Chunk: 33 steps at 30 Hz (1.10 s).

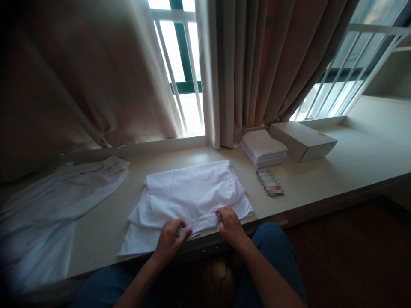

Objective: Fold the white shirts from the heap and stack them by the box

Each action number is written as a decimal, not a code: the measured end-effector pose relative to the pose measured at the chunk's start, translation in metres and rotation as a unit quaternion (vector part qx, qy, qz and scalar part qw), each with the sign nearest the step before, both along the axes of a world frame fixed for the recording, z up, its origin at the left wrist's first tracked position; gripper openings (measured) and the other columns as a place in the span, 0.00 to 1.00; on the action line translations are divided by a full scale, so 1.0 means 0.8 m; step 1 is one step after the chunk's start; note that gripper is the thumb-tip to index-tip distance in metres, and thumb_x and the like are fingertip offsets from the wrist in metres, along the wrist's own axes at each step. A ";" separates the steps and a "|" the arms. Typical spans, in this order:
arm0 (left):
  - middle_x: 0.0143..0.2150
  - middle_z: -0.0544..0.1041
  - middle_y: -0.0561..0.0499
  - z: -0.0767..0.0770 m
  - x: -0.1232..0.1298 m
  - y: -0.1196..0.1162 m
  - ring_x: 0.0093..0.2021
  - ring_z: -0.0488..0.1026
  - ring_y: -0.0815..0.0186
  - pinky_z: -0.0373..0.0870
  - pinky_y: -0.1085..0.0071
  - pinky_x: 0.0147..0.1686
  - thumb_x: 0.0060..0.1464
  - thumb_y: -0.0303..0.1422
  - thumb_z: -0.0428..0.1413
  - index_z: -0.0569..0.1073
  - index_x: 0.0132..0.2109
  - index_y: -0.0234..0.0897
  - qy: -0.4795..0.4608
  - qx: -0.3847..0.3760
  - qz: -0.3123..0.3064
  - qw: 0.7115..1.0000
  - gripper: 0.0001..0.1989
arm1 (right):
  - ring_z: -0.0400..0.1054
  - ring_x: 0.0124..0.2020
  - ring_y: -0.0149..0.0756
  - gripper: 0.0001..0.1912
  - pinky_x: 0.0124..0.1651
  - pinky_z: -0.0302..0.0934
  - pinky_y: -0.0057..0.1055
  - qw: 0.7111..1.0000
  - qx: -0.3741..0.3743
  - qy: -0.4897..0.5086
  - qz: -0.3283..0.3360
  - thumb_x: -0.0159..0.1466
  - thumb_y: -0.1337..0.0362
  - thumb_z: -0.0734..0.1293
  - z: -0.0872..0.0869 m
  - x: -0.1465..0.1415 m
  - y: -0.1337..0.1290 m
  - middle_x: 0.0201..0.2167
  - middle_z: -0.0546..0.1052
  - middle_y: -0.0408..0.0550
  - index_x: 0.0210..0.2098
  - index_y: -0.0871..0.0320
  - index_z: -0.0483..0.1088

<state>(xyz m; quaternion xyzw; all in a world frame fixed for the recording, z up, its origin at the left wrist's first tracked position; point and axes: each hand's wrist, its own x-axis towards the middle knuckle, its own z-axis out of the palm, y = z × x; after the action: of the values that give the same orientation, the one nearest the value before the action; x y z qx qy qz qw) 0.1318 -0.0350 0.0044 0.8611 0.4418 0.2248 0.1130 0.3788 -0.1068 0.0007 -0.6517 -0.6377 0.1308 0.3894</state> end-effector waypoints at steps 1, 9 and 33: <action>0.36 0.73 0.47 -0.004 -0.004 -0.003 0.40 0.69 0.60 0.66 0.63 0.42 0.57 0.40 0.54 0.72 0.39 0.38 -0.017 0.028 -0.003 0.999 0.10 | 0.66 0.42 0.37 0.21 0.47 0.61 0.33 1.000 0.005 0.007 0.000 0.55 0.80 0.58 0.000 0.003 0.001 0.37 0.72 0.48 0.43 0.57 0.71; 0.66 0.61 0.43 -0.007 0.001 -0.056 0.67 0.53 0.51 0.48 0.48 0.64 0.57 0.39 0.54 0.59 0.65 0.42 0.092 0.202 -0.115 0.968 0.29 | 0.64 0.52 0.42 0.17 0.57 0.56 0.41 0.995 0.040 -0.091 -0.002 0.65 0.69 0.59 0.025 -0.014 -0.016 0.48 0.73 0.54 0.52 0.58 0.68; 0.68 0.55 0.46 -0.027 0.015 -0.057 0.69 0.47 0.53 0.48 0.48 0.65 0.58 0.30 0.49 0.55 0.67 0.43 0.193 0.200 -0.067 0.958 0.30 | 0.72 0.41 0.46 0.12 0.43 0.60 0.36 0.941 -0.168 -0.051 -0.289 0.58 0.58 0.67 0.038 0.133 0.070 0.35 0.78 0.60 0.32 0.62 0.75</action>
<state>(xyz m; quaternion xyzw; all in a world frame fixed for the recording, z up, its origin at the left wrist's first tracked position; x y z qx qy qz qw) 0.1442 -0.0808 -0.0170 0.9209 0.3424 0.1297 -0.1340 0.4849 -0.0505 0.0310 -0.8698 -0.4095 0.0842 0.2621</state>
